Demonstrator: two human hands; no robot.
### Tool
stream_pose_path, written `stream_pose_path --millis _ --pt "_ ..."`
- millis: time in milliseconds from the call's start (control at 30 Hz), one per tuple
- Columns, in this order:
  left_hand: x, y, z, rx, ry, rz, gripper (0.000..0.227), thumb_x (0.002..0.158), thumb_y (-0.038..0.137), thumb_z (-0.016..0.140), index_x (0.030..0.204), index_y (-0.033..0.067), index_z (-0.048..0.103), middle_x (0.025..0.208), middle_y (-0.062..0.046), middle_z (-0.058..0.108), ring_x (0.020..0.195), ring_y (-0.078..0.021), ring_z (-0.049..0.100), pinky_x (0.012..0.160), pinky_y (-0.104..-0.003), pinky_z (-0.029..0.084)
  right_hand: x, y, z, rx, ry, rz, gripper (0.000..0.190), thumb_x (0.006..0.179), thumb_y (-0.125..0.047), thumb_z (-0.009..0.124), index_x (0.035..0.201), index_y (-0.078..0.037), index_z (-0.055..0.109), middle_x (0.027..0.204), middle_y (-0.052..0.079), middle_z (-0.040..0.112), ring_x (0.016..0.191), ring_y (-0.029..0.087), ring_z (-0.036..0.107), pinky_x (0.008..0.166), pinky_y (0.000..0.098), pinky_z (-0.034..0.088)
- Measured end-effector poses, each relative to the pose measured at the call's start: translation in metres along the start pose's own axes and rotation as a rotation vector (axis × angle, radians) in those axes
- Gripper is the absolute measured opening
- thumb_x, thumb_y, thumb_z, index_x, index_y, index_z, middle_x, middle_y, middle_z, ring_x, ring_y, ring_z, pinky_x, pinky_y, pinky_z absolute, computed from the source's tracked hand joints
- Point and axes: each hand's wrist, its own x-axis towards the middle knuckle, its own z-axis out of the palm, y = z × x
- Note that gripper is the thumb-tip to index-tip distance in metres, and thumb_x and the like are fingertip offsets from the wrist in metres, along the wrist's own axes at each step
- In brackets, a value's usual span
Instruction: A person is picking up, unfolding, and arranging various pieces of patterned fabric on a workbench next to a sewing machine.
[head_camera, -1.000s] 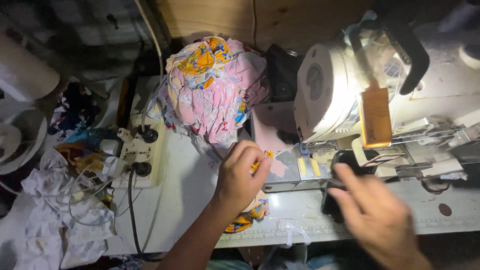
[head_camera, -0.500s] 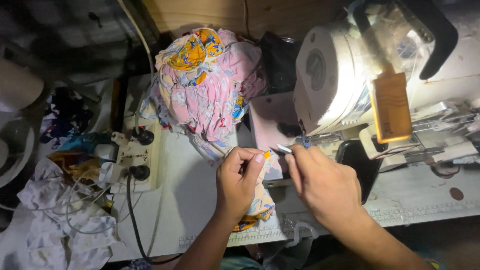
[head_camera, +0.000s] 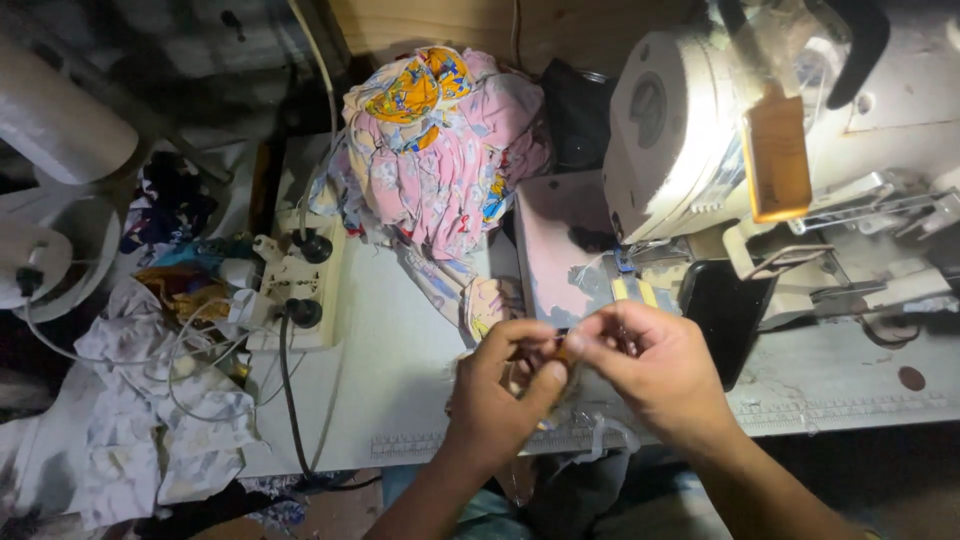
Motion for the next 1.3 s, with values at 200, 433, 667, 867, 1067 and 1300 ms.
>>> stream_pose_path --millis 200,433,667,867,1067,1300 --pt "-0.007 0.009 0.016 -0.095 -0.045 0.004 0.003 0.096 0.013 0.071 0.099 0.0134 0.071 0.073 -0.001 0.069 0.051 -0.0090 0.061 0.045 -0.025 0.050 -0.032 -0.005 -0.012 -0.330 0.043 -0.711 0.025 0.087 -0.027 0.075 0.100 -0.006 0.074 0.089 0.004 0.079 0.069 0.010 0.071 0.065 0.0236 0.055" --pt "-0.013 0.007 0.030 -0.414 0.121 -0.146 0.019 0.093 0.024 0.069 0.099 0.0058 0.069 0.093 -0.007 0.075 0.088 -0.0149 0.071 0.079 -0.027 0.057 -0.050 0.027 -0.019 -0.483 0.226 -0.714 0.030 0.088 -0.010 0.075 0.114 0.003 0.067 0.099 0.014 0.074 0.076 0.017 0.071 0.067 0.0241 0.060" --pt "-0.019 0.006 0.041 -0.481 0.095 -0.007 0.014 0.095 0.018 0.068 0.103 0.0071 0.065 0.102 -0.008 0.064 0.088 -0.0144 0.060 0.076 -0.027 0.050 -0.042 0.017 -0.018 -0.632 0.235 -1.024 0.023 0.092 -0.003 0.073 0.111 0.009 0.065 0.097 0.022 0.073 0.081 0.030 0.074 0.073 0.0358 0.061" --pt "-0.019 0.001 0.044 -0.475 0.072 0.027 0.015 0.097 0.020 0.066 0.103 0.0064 0.065 0.121 -0.017 0.067 0.096 -0.0175 0.065 0.082 -0.028 0.055 -0.039 0.023 -0.016 -0.605 0.233 -0.953 0.021 0.098 -0.006 0.062 0.112 0.009 0.067 0.099 0.022 0.073 0.080 0.027 0.072 0.070 0.0341 0.058" --pt "-0.020 0.010 0.043 -0.399 0.041 -0.005 0.017 0.095 0.026 0.068 0.101 0.0098 0.066 0.124 -0.017 0.072 0.097 -0.0178 0.064 0.085 -0.030 0.052 -0.037 0.033 -0.010 -0.428 0.339 -0.797 0.024 0.089 -0.012 0.075 0.107 0.004 0.072 0.095 0.016 0.071 0.068 0.016 0.059 0.064 0.0258 0.051" --pt "0.016 0.030 0.006 -0.087 0.020 0.141 0.016 0.100 0.023 0.055 0.101 0.0094 0.063 0.135 -0.014 0.068 0.064 -0.0139 0.072 0.061 -0.025 0.060 -0.032 0.051 -0.018 0.461 0.102 0.072 0.020 0.097 -0.015 0.065 0.100 0.004 0.072 0.050 0.002 0.042 0.040 0.010 0.036 0.036 0.0250 0.025"
